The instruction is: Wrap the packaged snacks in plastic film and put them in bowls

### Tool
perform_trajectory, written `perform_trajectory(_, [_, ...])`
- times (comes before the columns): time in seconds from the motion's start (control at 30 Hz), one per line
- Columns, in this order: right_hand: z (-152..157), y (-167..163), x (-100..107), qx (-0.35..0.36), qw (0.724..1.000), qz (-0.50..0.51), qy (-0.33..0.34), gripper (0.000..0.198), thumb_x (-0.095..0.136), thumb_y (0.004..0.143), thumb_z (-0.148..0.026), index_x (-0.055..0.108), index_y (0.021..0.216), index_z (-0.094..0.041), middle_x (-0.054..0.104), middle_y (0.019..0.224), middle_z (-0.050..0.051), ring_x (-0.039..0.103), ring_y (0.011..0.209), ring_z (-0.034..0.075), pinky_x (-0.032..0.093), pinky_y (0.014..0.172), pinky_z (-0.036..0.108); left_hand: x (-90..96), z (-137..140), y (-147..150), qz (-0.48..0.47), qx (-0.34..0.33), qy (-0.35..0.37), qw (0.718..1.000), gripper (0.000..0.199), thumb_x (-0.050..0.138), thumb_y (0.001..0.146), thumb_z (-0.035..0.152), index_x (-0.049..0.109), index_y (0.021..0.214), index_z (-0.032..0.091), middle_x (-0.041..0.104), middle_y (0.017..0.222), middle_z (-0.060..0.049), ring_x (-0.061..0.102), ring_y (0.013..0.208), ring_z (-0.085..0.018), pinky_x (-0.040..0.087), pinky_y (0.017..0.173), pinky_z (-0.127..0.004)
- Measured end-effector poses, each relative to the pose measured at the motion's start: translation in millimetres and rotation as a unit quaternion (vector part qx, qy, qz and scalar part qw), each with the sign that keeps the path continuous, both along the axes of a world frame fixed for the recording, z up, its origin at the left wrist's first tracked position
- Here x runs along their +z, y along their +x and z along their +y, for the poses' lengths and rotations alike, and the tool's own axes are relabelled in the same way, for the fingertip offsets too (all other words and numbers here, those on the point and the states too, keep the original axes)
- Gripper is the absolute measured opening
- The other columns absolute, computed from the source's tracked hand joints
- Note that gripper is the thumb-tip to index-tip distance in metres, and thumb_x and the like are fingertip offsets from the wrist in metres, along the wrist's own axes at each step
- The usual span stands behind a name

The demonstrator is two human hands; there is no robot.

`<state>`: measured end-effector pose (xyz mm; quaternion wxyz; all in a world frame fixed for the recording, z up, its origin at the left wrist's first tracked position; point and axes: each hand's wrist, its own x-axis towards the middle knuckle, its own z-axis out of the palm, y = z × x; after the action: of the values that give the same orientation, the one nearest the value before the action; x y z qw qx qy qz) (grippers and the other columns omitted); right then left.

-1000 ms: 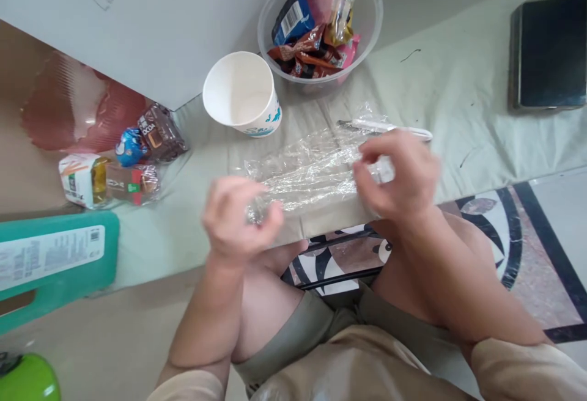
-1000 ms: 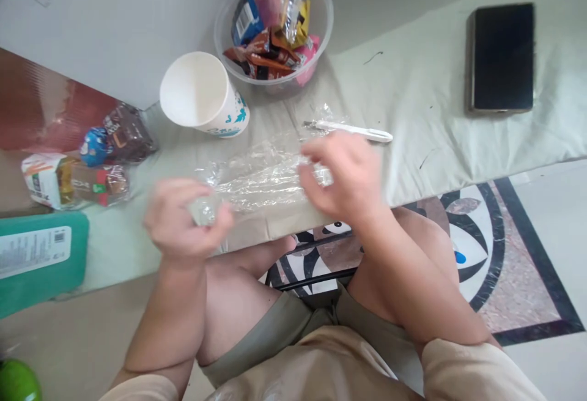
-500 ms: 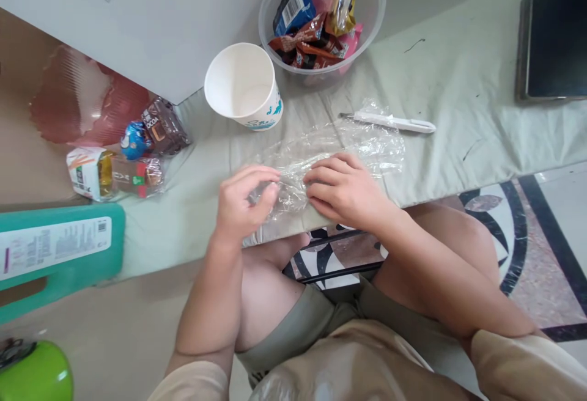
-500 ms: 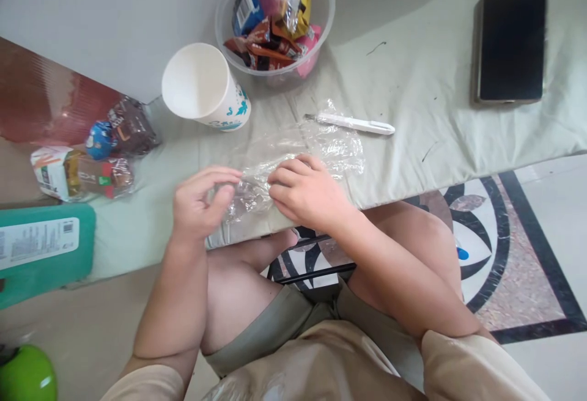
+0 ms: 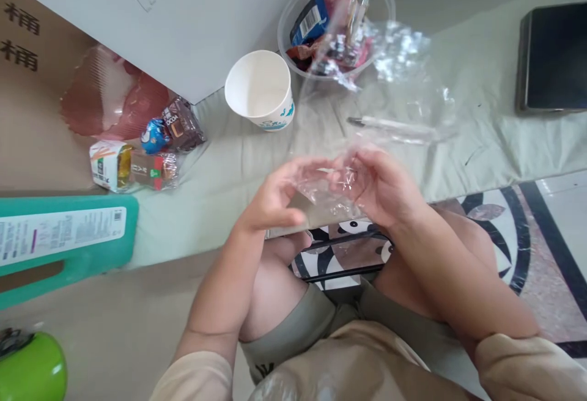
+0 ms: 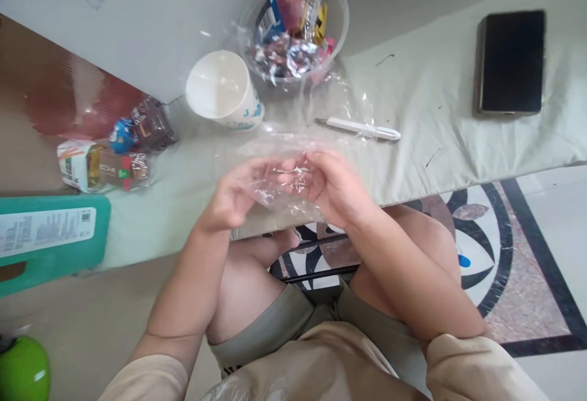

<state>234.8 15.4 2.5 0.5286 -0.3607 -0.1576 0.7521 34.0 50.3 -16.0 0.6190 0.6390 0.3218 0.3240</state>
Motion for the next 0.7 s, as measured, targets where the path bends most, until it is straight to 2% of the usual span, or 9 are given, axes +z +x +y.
perform_trajectory(0.07, [1,1,2,-0.017,0.999,-0.028,0.001,0.032,0.083,0.078,-0.045,0.059,0.085,-0.025,0.074,0.082,-0.003,0.074,0.068,0.014,0.064,0.064,0.027,3.8,0,6,0.019,0.034,-0.029,0.999,0.054,0.088,0.074,0.06,0.076,0.109,0.02,0.082,0.102,-0.009,0.079,0.089,-0.021,0.064,0.077,-0.03])
perform_trajectory(0.1, [1,2,5,-0.028,0.999,-0.044,0.009,0.035,0.084,0.078,-0.046,0.058,0.086,-0.025,0.074,0.082,-0.004,0.075,0.068,0.014,0.064,0.064,0.027,7.1,-1,7,0.03,0.049,-0.049,0.997,0.041,0.086,0.078,0.053,0.076,0.098,0.019,0.081,0.087,-0.006,0.076,0.073,-0.016,0.061,0.066,-0.025])
perform_trajectory(0.17, [1,5,12,-0.059,0.994,-0.08,0.039,0.039,0.084,0.08,-0.049,0.053,0.087,-0.026,0.073,0.08,-0.006,0.075,0.067,0.013,0.062,0.063,0.024,16.1,-4,6,0.025,0.057,-0.105,0.993,0.035,0.084,0.082,0.051,0.073,0.084,0.018,0.075,0.067,-0.001,0.065,0.049,-0.01,0.053,0.047,-0.021])
perform_trajectory(0.27, [-1,11,21,-0.092,0.983,-0.138,0.082,0.039,0.08,0.085,-0.053,0.05,0.089,-0.028,0.073,0.078,-0.006,0.075,0.063,0.013,0.058,0.054,0.023,30.4,-12,3,-0.02,0.005,-0.191,0.981,0.036,0.084,0.082,0.051,0.071,0.084,0.017,0.073,0.058,0.0,0.056,0.034,-0.01,0.044,0.034,-0.019])
perform_trajectory(0.37, [-2,16,14,-0.077,0.973,-0.198,0.091,0.035,0.071,0.091,-0.058,0.05,0.094,-0.03,0.074,0.079,-0.003,0.075,0.061,0.016,0.056,0.049,0.026,36.1,-16,7,-0.059,0.004,-0.243,0.968,0.039,0.083,0.081,0.055,0.069,0.082,0.018,0.068,0.05,0.002,0.051,0.027,-0.011,0.037,0.027,-0.018])
perform_trajectory(0.47, [0,17,-5,-0.053,0.957,-0.263,0.112,0.037,0.056,0.098,-0.067,0.053,0.111,-0.033,0.076,0.085,0.001,0.076,0.066,0.02,0.059,0.052,0.031,32.5,-8,16,-0.055,0.122,-0.238,0.962,0.035,0.085,0.073,0.048,0.066,0.074,0.019,0.064,0.047,0.005,0.057,0.034,-0.011,0.043,0.032,-0.018])
perform_trajectory(0.57, [-1,14,-21,-0.049,0.925,-0.34,0.163,0.055,0.059,0.098,-0.064,0.043,0.143,-0.036,0.078,0.09,0.002,0.077,0.071,0.021,0.063,0.061,0.035,27.5,2,18,-0.023,0.203,-0.218,0.954,0.025,0.084,0.067,0.036,0.068,0.071,0.018,0.069,0.057,0.003,0.067,0.049,-0.011,0.052,0.044,-0.019])
perform_trajectory(0.63, [-2,11,-25,-0.055,0.909,-0.37,0.182,0.068,0.064,0.098,-0.057,0.033,0.155,-0.037,0.078,0.088,0.001,0.076,0.07,0.02,0.064,0.065,0.036,25.6,6,14,0.0,0.2,-0.211,0.957,0.023,0.081,0.069,0.037,0.07,0.072,0.017,0.072,0.06,0.001,0.067,0.05,-0.011,0.053,0.047,-0.019])
perform_trajectory(0.7, [-1,10,-26,-0.068,0.908,-0.37,0.184,0.075,0.065,0.098,-0.05,0.025,0.16,-0.035,0.076,0.08,-0.002,0.075,0.067,0.019,0.064,0.065,0.035,24.3,7,8,0.022,0.172,-0.207,0.963,0.027,0.08,0.071,0.041,0.072,0.073,0.015,0.074,0.063,-0.002,0.067,0.05,-0.011,0.053,0.048,-0.021])
